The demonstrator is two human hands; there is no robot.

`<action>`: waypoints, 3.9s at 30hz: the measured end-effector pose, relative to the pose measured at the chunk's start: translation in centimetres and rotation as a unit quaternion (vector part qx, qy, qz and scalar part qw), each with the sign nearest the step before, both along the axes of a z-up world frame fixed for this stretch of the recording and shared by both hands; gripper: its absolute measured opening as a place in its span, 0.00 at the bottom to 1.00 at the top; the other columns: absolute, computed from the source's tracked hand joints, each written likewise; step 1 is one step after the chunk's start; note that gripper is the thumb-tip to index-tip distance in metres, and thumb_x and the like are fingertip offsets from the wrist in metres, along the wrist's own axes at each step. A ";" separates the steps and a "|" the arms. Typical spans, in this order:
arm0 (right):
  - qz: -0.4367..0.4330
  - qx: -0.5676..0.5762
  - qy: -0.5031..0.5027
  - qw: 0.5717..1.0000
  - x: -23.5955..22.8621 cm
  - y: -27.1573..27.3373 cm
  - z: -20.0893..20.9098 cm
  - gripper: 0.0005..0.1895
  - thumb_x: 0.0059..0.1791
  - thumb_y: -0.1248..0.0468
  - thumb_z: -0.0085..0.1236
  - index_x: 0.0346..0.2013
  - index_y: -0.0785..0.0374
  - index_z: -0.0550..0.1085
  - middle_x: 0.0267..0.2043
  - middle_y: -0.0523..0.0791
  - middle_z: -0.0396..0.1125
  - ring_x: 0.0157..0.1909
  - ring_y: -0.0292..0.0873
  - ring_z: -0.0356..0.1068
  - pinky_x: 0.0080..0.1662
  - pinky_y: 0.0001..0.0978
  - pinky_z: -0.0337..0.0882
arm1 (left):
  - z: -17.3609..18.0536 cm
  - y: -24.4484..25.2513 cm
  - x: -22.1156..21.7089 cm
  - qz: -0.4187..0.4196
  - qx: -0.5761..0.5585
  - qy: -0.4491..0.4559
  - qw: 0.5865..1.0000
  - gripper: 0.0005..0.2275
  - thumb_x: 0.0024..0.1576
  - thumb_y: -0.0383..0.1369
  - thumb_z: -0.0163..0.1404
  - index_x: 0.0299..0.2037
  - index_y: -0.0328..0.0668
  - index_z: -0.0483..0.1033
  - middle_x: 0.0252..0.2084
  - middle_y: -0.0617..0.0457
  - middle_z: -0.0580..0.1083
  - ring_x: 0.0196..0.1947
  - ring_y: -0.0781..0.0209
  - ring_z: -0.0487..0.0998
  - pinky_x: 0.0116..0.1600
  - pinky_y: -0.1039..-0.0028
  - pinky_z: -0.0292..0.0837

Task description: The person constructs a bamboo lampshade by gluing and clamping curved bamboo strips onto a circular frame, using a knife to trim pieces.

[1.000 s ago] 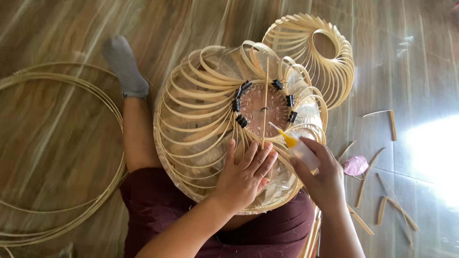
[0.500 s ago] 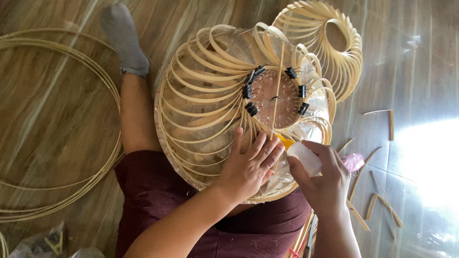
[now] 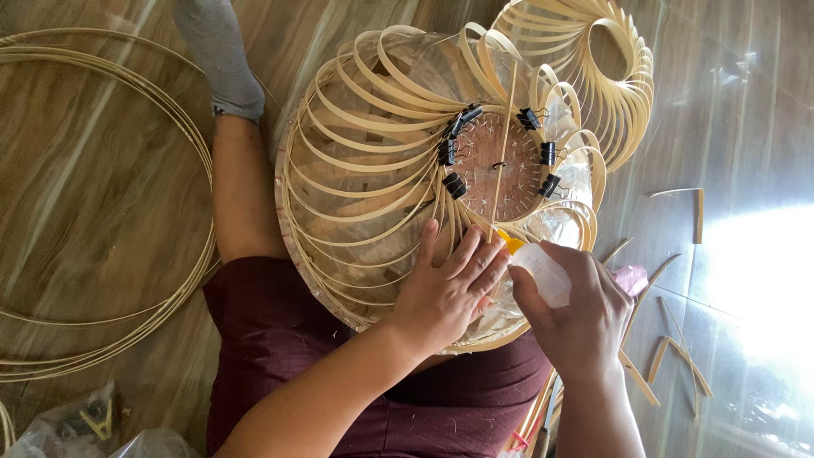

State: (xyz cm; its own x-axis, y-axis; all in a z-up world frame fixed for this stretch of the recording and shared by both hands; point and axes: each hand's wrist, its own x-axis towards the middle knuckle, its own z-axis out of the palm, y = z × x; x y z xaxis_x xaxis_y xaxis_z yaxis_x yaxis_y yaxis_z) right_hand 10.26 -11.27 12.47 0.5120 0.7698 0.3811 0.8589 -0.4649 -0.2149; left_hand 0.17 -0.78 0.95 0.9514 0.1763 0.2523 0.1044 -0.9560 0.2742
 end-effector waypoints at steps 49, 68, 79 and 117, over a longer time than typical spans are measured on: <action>-0.043 0.050 0.113 0.991 7.7 12.4 -7.1 0.28 0.43 0.55 0.68 0.52 0.63 0.71 0.46 0.53 0.71 0.55 0.57 0.66 0.58 0.54 0.62 | -0.7 0.6 -0.4 0.004 0.013 -0.088 0.996 0.30 0.59 0.47 0.48 0.70 0.43 0.60 0.71 0.49 0.61 0.71 0.46 0.55 0.68 0.26 0.40; -0.053 -0.032 0.128 0.990 5.5 3.8 -3.9 0.22 0.42 0.53 0.69 0.46 0.59 0.78 0.36 0.46 0.74 0.36 0.47 0.76 0.40 0.39 0.75 | -0.6 0.5 -0.5 0.011 0.020 -0.083 0.996 0.29 0.61 0.48 0.45 0.72 0.48 0.62 0.74 0.53 0.59 0.74 0.49 0.51 0.70 0.30 0.37; -0.049 0.018 0.161 0.986 3.5 5.5 -6.0 0.12 0.46 0.59 0.60 0.40 0.61 0.77 0.38 0.46 0.73 0.35 0.44 0.77 0.39 0.37 0.75 | -0.9 0.5 -0.2 0.000 0.017 -0.038 0.999 0.25 0.62 0.49 0.43 0.64 0.46 0.71 0.70 0.50 0.64 0.76 0.47 0.47 0.70 0.28 0.31; -0.097 -0.029 0.106 0.989 0.8 5.5 -7.1 0.23 0.48 0.61 0.54 0.58 0.62 0.72 0.49 0.50 0.68 0.52 0.52 0.69 0.49 0.46 0.72 | -1.7 0.7 -0.4 0.000 0.019 -0.110 0.994 0.24 0.58 0.43 0.50 0.61 0.35 0.73 0.65 0.41 0.69 0.73 0.42 0.54 0.68 0.25 0.35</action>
